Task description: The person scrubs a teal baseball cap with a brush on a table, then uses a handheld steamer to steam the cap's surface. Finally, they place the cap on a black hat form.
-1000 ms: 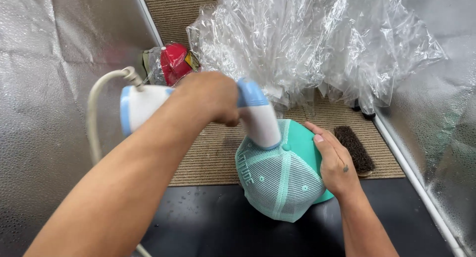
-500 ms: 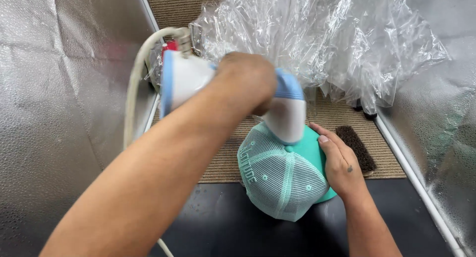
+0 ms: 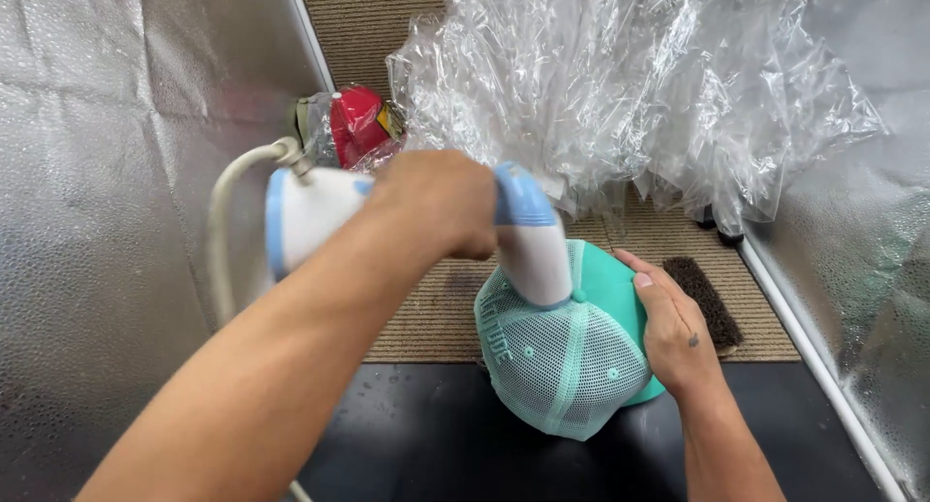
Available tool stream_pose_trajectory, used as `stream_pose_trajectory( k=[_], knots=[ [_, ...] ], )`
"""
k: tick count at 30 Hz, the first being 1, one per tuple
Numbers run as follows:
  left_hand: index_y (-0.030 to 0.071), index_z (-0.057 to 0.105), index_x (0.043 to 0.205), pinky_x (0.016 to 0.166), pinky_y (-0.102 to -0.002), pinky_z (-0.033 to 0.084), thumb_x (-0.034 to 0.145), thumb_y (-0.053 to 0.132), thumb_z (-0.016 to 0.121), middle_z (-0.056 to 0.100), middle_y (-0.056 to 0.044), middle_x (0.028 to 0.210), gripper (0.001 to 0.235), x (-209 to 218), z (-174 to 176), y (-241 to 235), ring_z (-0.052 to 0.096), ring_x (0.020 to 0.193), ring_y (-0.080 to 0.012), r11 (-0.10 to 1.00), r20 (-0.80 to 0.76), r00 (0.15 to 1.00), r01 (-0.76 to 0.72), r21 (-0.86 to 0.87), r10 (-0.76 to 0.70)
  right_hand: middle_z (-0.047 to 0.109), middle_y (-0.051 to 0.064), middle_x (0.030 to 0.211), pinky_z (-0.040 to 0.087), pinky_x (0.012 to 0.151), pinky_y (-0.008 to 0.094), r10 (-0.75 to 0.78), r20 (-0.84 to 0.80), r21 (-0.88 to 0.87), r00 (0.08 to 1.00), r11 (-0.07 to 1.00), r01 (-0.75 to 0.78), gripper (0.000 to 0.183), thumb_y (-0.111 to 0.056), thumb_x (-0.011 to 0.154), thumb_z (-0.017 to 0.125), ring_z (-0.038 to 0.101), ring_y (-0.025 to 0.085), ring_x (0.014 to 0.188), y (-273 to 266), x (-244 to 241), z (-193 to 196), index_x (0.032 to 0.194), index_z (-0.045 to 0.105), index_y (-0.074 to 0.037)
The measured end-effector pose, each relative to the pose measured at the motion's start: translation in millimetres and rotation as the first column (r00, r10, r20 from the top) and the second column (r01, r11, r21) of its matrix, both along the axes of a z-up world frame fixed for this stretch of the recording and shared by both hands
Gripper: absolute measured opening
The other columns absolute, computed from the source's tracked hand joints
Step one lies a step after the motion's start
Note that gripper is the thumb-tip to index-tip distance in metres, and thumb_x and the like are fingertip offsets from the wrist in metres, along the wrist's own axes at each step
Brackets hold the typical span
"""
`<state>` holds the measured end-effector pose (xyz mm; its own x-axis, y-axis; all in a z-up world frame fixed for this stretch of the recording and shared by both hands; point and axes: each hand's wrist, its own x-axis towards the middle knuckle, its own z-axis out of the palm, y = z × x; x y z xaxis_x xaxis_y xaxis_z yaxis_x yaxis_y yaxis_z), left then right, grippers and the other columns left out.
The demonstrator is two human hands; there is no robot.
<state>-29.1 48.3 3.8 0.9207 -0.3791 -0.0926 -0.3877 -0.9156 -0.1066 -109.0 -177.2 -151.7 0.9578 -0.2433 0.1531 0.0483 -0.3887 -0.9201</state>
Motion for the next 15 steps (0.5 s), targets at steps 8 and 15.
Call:
stream_pose_trajectory(
  k=[8, 15],
  knots=[
    [0.018, 0.072, 0.122, 0.095, -0.048, 0.054, 0.084, 0.03, 0.068, 0.07, 0.0, 0.12, 0.039, 34.6, 7.3, -73.2, 0.069, 0.115, -0.0271, 0.989, -0.043, 0.997, 0.07, 0.13, -0.065, 0.061, 0.014, 0.144, 0.035, 0.115, 0.047, -0.068, -0.082, -0.013, 0.994, 0.998, 0.067, 0.054, -0.031, 0.099, 0.037, 0.051, 0.032, 0.138, 4.9, 0.9, 11.3, 0.143, 0.061, -0.012],
    [0.014, 0.08, 0.103, 0.095, -0.052, 0.055, 0.079, 0.021, 0.074, 0.076, -0.006, 0.095, 0.026, 61.1, -35.2, -56.0, 0.074, 0.101, -0.0282, 0.982, 0.209, 0.965, 0.176, -0.064, -0.159, 0.064, 0.021, 0.136, 0.036, 0.113, 0.057, -0.033, 0.005, -0.085, 0.999, 0.996, 0.034, 0.046, -0.028, 0.104, 0.04, 0.054, 0.04, 0.133, -3.3, 1.6, -1.8, 0.142, 0.064, -0.016]
  ],
)
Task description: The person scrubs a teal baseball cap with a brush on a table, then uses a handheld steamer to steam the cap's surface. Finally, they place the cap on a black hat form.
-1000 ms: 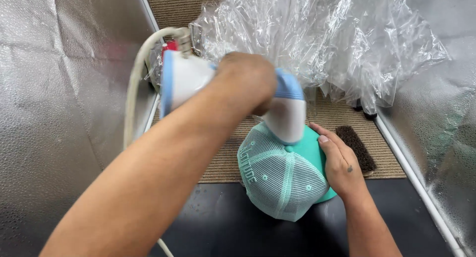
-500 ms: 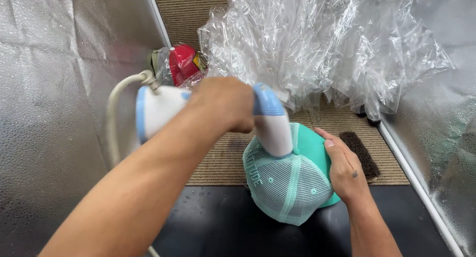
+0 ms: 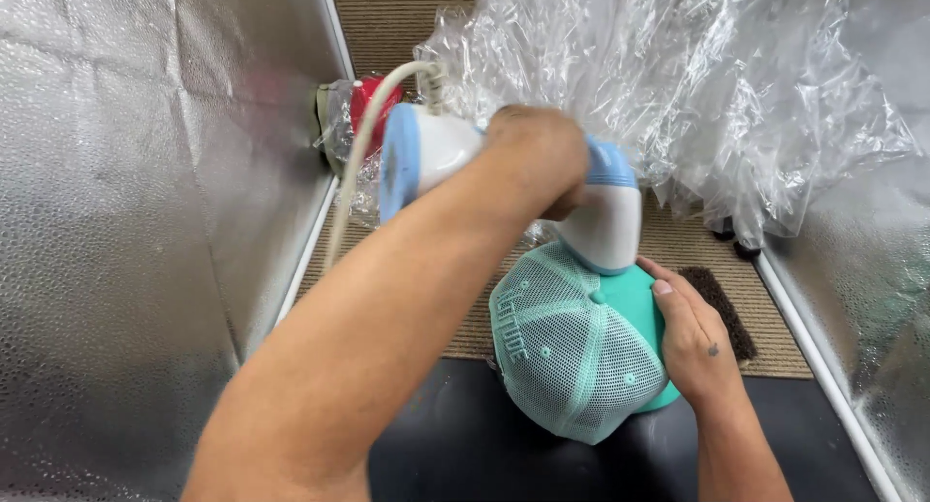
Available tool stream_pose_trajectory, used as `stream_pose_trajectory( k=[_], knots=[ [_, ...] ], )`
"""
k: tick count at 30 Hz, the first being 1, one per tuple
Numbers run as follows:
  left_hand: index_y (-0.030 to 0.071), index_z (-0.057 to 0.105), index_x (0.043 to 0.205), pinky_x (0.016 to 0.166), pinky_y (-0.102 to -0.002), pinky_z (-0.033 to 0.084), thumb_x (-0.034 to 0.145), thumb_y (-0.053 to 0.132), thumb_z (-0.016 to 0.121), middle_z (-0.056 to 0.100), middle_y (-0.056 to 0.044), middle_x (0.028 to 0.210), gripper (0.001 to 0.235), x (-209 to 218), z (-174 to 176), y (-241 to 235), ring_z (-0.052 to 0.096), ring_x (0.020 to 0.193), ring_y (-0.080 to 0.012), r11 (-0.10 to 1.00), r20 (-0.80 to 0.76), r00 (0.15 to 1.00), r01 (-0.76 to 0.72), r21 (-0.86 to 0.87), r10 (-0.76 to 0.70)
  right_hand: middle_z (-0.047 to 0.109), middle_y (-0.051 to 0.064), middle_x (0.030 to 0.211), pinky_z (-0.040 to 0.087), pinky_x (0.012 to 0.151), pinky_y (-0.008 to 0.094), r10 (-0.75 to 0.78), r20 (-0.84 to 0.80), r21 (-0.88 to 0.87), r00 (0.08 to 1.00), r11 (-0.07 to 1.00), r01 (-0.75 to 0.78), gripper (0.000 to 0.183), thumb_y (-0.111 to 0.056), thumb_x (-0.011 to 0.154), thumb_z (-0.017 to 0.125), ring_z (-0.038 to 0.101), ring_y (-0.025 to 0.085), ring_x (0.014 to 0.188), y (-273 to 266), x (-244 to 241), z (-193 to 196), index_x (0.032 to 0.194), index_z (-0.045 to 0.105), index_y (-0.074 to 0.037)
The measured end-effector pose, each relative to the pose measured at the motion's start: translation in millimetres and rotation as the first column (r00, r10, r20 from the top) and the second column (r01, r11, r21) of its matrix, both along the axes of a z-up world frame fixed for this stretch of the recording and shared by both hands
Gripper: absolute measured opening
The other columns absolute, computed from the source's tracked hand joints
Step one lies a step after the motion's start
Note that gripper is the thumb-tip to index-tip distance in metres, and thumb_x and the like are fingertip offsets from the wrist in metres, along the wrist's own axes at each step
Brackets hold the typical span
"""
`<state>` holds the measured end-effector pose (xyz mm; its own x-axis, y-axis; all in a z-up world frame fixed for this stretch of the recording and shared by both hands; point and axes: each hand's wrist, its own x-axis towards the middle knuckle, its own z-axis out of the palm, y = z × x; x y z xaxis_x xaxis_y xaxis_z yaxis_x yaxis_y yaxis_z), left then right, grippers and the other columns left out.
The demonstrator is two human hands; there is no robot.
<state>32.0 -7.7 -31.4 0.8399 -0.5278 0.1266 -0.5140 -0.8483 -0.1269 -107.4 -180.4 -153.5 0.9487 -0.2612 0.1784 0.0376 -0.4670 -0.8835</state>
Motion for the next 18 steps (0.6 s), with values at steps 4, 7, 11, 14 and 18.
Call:
stream_pose_trajectory(
  k=[4, 7, 11, 14, 18],
  knots=[
    [0.01, 0.076, 0.115, 0.094, -0.06, 0.054, 0.073, 0.028, 0.08, 0.075, -0.012, 0.11, 0.046, -19.5, 23.7, 44.0, 0.07, 0.112, -0.035, 0.969, -0.206, 0.954, -0.188, 0.16, 0.219, 0.066, 0.016, 0.136, 0.037, 0.114, 0.052, 0.009, -0.011, -0.013, 1.0, 1.0, -0.01, 0.046, -0.026, 0.103, 0.041, 0.056, 0.036, 0.131, -2.7, -2.0, -0.5, 0.142, 0.065, -0.018],
    [0.009, 0.075, 0.118, 0.098, -0.058, 0.054, 0.074, 0.035, 0.077, 0.075, -0.011, 0.116, 0.051, -39.4, 14.3, 83.3, 0.069, 0.117, -0.0331, 0.949, -0.27, 0.912, -0.276, 0.151, 0.308, 0.065, 0.018, 0.137, 0.038, 0.113, 0.053, 0.036, 0.001, -0.029, 0.999, 0.999, -0.036, 0.047, -0.026, 0.104, 0.04, 0.055, 0.038, 0.131, -3.1, 0.8, -1.9, 0.142, 0.064, -0.016],
    [0.004, 0.073, 0.12, 0.101, -0.055, 0.055, 0.076, 0.036, 0.074, 0.074, -0.018, 0.122, 0.055, -84.5, 12.8, 119.9, 0.067, 0.122, -0.0372, 0.935, -0.393, 0.852, -0.348, 0.065, 0.345, 0.063, 0.019, 0.139, 0.036, 0.115, 0.054, 0.038, -0.006, -0.007, 0.999, 0.999, -0.038, 0.047, -0.028, 0.105, 0.039, 0.053, 0.037, 0.133, -1.1, -2.4, -4.3, 0.144, 0.063, -0.018],
    [0.004, 0.072, 0.123, 0.1, -0.054, 0.055, 0.073, 0.041, 0.075, 0.075, -0.021, 0.118, 0.063, -98.9, -1.9, 145.2, 0.068, 0.119, -0.0395, 0.917, -0.417, 0.832, -0.399, 0.008, 0.366, 0.062, 0.019, 0.141, 0.034, 0.117, 0.054, 0.025, 0.008, 0.036, 1.0, 0.999, -0.026, 0.049, -0.034, 0.105, 0.039, 0.051, 0.038, 0.135, 4.0, -7.9, -1.0, 0.146, 0.06, -0.017],
    [0.019, 0.071, 0.107, 0.078, -0.041, 0.049, 0.064, 0.036, 0.074, 0.078, -0.005, 0.108, 0.047, -105.9, -25.2, 164.9, 0.069, 0.096, -0.0265, 0.787, -0.58, 0.711, -0.59, -0.182, 0.398, 0.041, 0.008, 0.159, 0.026, 0.119, 0.042, -0.135, -0.023, -0.047, 0.991, 0.99, 0.134, 0.067, -0.047, 0.097, 0.035, 0.035, 0.022, 0.149, 3.1, -34.0, -7.4, 0.154, 0.044, -0.012]
  ],
)
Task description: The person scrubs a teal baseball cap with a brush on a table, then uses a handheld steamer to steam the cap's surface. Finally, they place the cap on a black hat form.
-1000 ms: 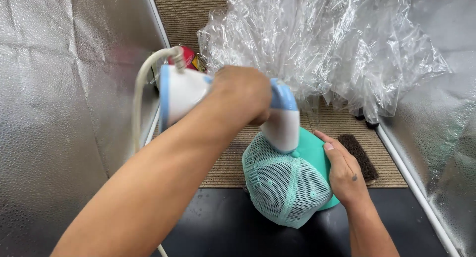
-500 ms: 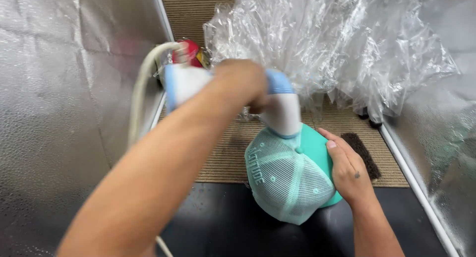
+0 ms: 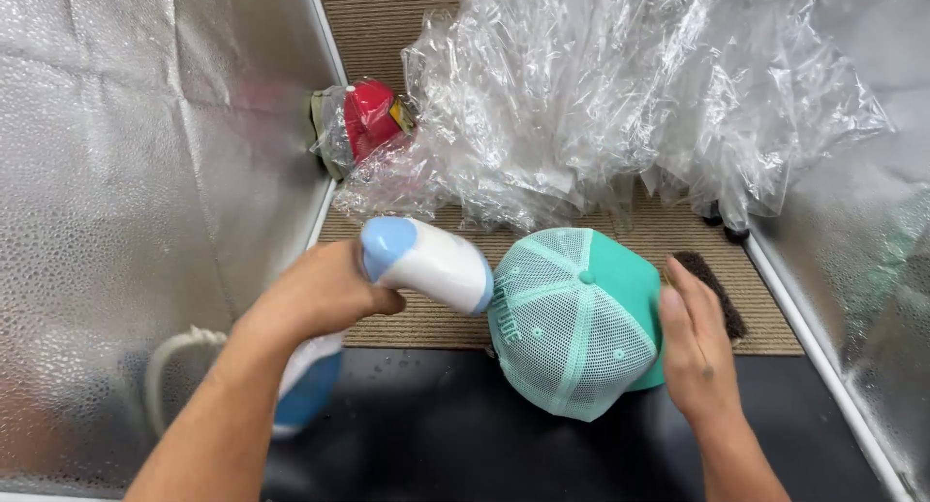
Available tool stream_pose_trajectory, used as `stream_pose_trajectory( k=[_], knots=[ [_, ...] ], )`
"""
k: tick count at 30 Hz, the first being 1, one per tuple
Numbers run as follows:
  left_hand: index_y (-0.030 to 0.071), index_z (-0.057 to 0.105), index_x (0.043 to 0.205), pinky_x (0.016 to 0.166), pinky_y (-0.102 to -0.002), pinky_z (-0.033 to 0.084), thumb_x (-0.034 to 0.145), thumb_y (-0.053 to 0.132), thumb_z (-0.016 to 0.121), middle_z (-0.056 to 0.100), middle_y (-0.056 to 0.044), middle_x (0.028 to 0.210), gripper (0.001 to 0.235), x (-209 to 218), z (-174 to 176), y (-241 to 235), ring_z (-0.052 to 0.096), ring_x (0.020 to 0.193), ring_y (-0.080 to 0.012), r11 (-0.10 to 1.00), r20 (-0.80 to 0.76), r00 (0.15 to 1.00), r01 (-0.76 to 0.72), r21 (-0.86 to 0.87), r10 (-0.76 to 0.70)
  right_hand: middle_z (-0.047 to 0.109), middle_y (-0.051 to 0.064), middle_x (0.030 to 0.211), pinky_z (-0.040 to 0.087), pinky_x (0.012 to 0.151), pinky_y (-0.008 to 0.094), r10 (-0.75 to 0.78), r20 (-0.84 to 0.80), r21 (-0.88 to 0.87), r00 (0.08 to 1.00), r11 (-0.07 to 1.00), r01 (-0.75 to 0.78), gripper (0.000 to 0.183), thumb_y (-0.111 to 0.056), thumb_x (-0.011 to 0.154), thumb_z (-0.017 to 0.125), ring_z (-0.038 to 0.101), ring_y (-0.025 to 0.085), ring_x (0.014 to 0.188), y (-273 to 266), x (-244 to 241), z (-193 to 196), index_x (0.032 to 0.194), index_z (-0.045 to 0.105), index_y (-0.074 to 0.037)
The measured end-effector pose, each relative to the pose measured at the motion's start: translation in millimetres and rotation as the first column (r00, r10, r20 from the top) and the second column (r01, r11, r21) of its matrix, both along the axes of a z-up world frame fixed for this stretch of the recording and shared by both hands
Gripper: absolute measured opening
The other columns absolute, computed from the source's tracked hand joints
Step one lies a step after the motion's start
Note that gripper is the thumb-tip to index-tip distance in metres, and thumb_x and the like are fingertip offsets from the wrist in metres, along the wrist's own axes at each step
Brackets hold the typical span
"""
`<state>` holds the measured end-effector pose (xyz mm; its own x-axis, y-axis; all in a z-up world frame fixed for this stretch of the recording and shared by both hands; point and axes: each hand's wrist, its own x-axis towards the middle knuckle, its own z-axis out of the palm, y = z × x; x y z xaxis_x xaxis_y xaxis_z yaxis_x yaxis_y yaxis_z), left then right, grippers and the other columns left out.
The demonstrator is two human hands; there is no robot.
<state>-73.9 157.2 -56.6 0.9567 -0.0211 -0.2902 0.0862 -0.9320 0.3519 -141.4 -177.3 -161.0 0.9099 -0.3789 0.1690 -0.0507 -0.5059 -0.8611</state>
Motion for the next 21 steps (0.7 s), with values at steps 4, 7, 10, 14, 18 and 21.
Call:
stream_pose_trajectory(
  k=[4, 7, 10, 14, 18, 21],
  knots=[
    [0.0, 0.067, 0.098, 0.046, -0.036, 0.05, 0.071, -0.001, 0.082, 0.063, -0.014, 0.075, 0.031, 2.7, -46.0, -8.5, 0.059, 0.052, -0.0234, 0.622, -0.134, 0.982, -0.19, -0.759, 0.136, 0.047, 0.011, 0.143, 0.038, 0.11, 0.044, -0.098, -0.081, 0.065, 0.992, 0.993, 0.103, 0.066, -0.043, 0.096, 0.037, 0.05, 0.024, 0.135, 6.0, -37.9, -9.9, 0.154, 0.047, -0.015],
    [0.001, 0.068, 0.112, 0.042, -0.036, 0.049, 0.07, 0.005, 0.083, 0.062, -0.015, 0.07, 0.045, 5.4, -71.2, -36.1, 0.058, 0.046, -0.0252, 0.393, -0.268, 0.959, -0.282, -0.875, 0.091, 0.051, 0.01, 0.144, 0.044, 0.107, 0.042, -0.049, -0.151, 0.118, 0.987, 0.991, 0.067, 0.071, -0.045, 0.093, 0.039, 0.053, 0.022, 0.131, 5.9, -44.1, -18.4, 0.157, 0.043, -0.015],
    [-0.001, 0.065, 0.12, 0.038, -0.034, 0.052, 0.066, 0.003, 0.082, 0.069, -0.018, 0.086, 0.056, 9.8, -90.8, -59.8, 0.063, 0.046, -0.027, 0.129, -0.333, 0.943, -0.331, -0.935, 0.007, 0.043, 0.007, 0.155, 0.042, 0.111, 0.045, -0.028, -0.197, 0.111, 0.98, 0.993, 0.051, 0.078, -0.053, 0.09, 0.035, 0.045, 0.022, 0.141, 8.1, -37.7, -15.5, 0.159, 0.037, -0.017],
    [-0.002, 0.064, 0.116, 0.042, -0.038, 0.055, 0.064, 0.009, 0.082, 0.067, -0.018, 0.072, 0.056, -7.9, -105.5, -71.0, 0.066, 0.047, -0.0284, -0.034, -0.348, 0.938, -0.347, -0.937, -0.001, 0.047, 0.012, 0.147, 0.034, 0.113, 0.042, 0.032, -0.022, 0.019, 0.999, 0.999, -0.031, 0.081, -0.058, 0.09, 0.033, 0.045, 0.023, 0.139, -6.2, -24.9, -25.2, 0.157, 0.039, -0.012],
    [-0.006, 0.069, 0.1, 0.042, -0.035, 0.047, 0.062, 0.007, 0.084, 0.064, -0.025, 0.053, 0.043, -51.0, -128.3, -80.7, 0.063, 0.043, -0.0293, -0.038, -0.362, 0.932, -0.361, -0.932, 0.002, 0.056, 0.01, 0.144, 0.04, 0.111, 0.04, 0.073, 0.036, 0.187, 0.997, 0.979, -0.078, 0.08, -0.06, 0.089, 0.033, 0.053, 0.022, 0.133, -17.4, 8.5, 0.9, 0.147, 0.048, -0.007],
    [-0.012, 0.07, 0.116, 0.046, -0.034, 0.05, 0.058, 0.004, 0.085, 0.065, -0.024, 0.053, 0.061, -84.5, -134.4, -90.9, 0.063, 0.043, -0.0273, -0.09, -0.374, 0.924, -0.38, -0.92, -0.081, 0.069, 0.018, 0.111, 0.053, 0.08, 0.042, 0.413, 0.129, 0.552, 0.902, 0.725, -0.411, 0.068, -0.043, 0.088, 0.052, 0.066, 0.028, 0.095, -33.7, 52.1, 6.4, 0.135, 0.058, 0.005]
  ],
)
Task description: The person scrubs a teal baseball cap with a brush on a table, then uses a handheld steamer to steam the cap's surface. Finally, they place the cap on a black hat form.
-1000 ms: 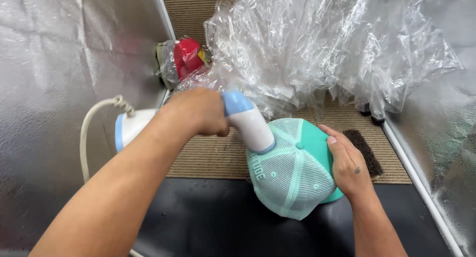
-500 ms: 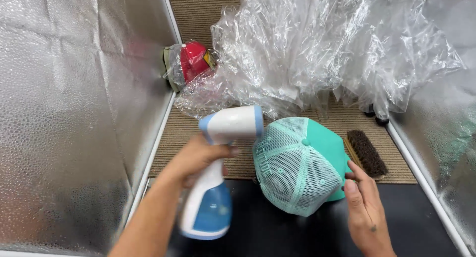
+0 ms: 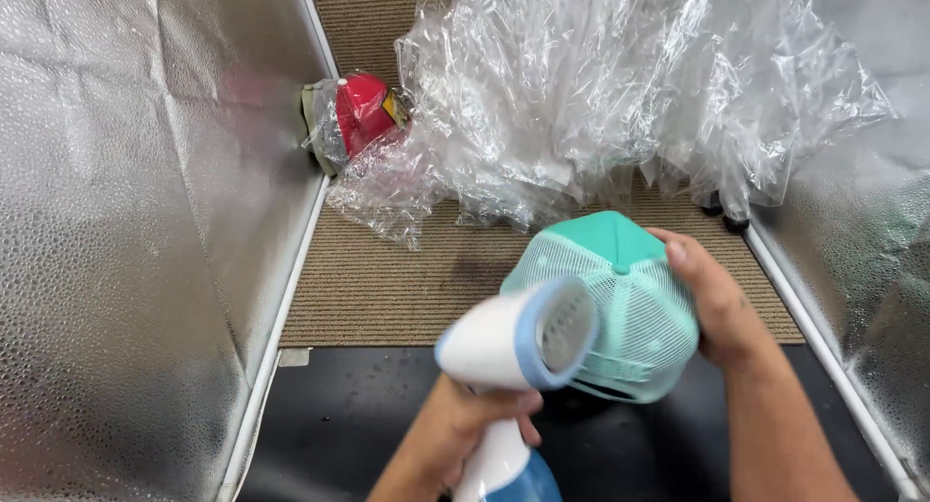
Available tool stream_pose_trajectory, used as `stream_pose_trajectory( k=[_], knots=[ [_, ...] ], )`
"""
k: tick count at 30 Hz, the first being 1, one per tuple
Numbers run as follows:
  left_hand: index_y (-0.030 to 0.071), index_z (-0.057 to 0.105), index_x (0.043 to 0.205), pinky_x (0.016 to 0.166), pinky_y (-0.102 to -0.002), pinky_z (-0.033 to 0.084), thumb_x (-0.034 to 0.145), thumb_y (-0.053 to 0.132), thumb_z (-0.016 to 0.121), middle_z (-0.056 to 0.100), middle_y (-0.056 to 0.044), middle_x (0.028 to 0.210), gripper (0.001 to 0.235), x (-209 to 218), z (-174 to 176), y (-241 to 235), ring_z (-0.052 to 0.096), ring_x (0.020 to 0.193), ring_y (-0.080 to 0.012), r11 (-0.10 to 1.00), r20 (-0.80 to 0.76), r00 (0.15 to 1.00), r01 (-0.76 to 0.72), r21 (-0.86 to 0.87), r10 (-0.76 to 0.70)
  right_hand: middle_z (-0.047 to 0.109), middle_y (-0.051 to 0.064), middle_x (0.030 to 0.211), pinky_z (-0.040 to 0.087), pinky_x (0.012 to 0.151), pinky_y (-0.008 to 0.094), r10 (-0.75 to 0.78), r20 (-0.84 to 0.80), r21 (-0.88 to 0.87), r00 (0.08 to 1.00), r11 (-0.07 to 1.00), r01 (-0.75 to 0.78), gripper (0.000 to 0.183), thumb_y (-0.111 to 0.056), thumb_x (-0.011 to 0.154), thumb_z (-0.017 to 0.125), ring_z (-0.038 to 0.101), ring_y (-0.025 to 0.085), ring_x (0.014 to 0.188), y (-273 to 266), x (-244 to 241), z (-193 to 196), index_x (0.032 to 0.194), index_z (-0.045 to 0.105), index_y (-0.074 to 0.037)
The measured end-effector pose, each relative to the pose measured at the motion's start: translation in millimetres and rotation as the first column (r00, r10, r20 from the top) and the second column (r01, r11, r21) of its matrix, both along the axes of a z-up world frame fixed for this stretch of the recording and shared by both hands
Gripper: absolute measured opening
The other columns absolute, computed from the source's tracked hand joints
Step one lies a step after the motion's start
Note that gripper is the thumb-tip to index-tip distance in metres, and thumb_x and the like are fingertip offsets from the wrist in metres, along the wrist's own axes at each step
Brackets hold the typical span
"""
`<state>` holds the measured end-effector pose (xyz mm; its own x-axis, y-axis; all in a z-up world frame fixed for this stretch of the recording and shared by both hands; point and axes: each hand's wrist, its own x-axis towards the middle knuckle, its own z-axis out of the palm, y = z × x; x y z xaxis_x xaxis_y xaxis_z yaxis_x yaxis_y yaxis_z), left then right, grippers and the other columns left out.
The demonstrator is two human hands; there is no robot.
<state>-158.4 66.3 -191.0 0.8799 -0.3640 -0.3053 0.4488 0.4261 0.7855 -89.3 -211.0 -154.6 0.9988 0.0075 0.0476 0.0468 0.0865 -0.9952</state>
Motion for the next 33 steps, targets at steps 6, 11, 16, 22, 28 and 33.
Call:
stream_pose_trajectory(
  k=[6, 11, 16, 22, 28, 33],
  knots=[
    [-0.008, 0.065, 0.129, 0.055, -0.033, 0.059, 0.05, -0.004, 0.085, 0.076, -0.019, 0.08, 0.082, -14.2, -5.7, -11.6, 0.07, 0.061, -0.0203, 1.0, 0.174, 0.985, 0.001, -0.025, 0.003, 0.07, 0.017, 0.122, 0.049, 0.09, 0.037, -0.109, -0.215, -0.177, 0.971, 0.982, 0.071, 0.043, -0.017, 0.094, 0.056, 0.063, 0.024, 0.107, -6.5, 29.8, 21.0, 0.132, 0.065, 0.0],
    [0.01, 0.072, 0.13, 0.077, -0.034, 0.058, 0.054, 0.013, 0.09, 0.082, -0.008, 0.109, 0.078, 1.4, 40.8, 53.1, 0.07, 0.089, -0.0147, 0.864, 0.313, 0.93, -0.311, 0.397, 0.191, 0.065, 0.008, 0.141, 0.044, 0.106, 0.035, -0.164, -0.213, -0.455, 0.963, 0.889, 0.051, 0.053, -0.034, 0.094, 0.05, 0.059, 0.02, 0.126, -0.2, 14.2, 50.8, 0.138, 0.064, -0.009],
    [0.036, 0.063, 0.138, 0.099, -0.033, 0.052, 0.055, 0.044, 0.081, 0.077, 0.005, 0.13, 0.086, 1.5, 82.6, 66.5, 0.069, 0.126, -0.0128, 0.3, 0.153, 0.987, -0.162, 0.94, 0.055, 0.063, 0.005, 0.148, 0.04, 0.116, 0.037, -0.016, -0.163, -0.582, 0.987, 0.809, -0.083, 0.059, -0.044, 0.091, 0.046, 0.058, 0.02, 0.134, 30.5, 4.8, 70.9, 0.142, 0.061, -0.019],
    [0.032, 0.05, 0.146, 0.098, -0.047, 0.049, 0.064, 0.058, 0.064, 0.068, -0.004, 0.138, 0.087, 24.2, 66.3, 41.0, 0.059, 0.13, -0.0345, 0.291, 0.199, 0.947, -0.122, 0.949, -0.252, 0.062, -0.001, 0.149, 0.038, 0.114, 0.033, -0.193, -0.231, -0.575, 0.954, 0.818, 0.026, 0.055, -0.039, 0.089, 0.053, 0.054, 0.015, 0.136, 45.0, -2.3, 76.6, 0.139, 0.065, -0.021],
    [0.033, 0.056, 0.141, 0.094, -0.04, 0.049, 0.069, 0.046, 0.068, 0.071, 0.003, 0.135, 0.074, 39.1, 85.5, 40.5, 0.064, 0.127, -0.0266, 0.369, 0.195, 0.958, -0.108, 0.923, -0.208, 0.057, -0.001, 0.152, 0.037, 0.113, 0.036, -0.226, -0.231, -0.651, 0.946, 0.759, 0.022, 0.057, -0.045, 0.087, 0.052, 0.052, 0.019, 0.138, 51.8, -7.0, 83.0, 0.139, 0.064, -0.026],
    [0.033, 0.052, 0.149, 0.102, -0.032, 0.047, 0.076, 0.052, 0.068, 0.068, 0.008, 0.142, 0.077, 17.3, 56.7, 53.3, 0.063, 0.13, -0.0152, 0.379, 0.013, 0.947, 0.116, 0.918, -0.32, 0.06, 0.001, 0.149, 0.042, 0.106, 0.035, -0.266, -0.251, -0.607, 0.931, 0.793, 0.063, 0.054, -0.042, 0.089, 0.053, 0.056, 0.02, 0.132, 55.5, -10.1, 83.9, 0.138, 0.065, -0.025]
  ],
)
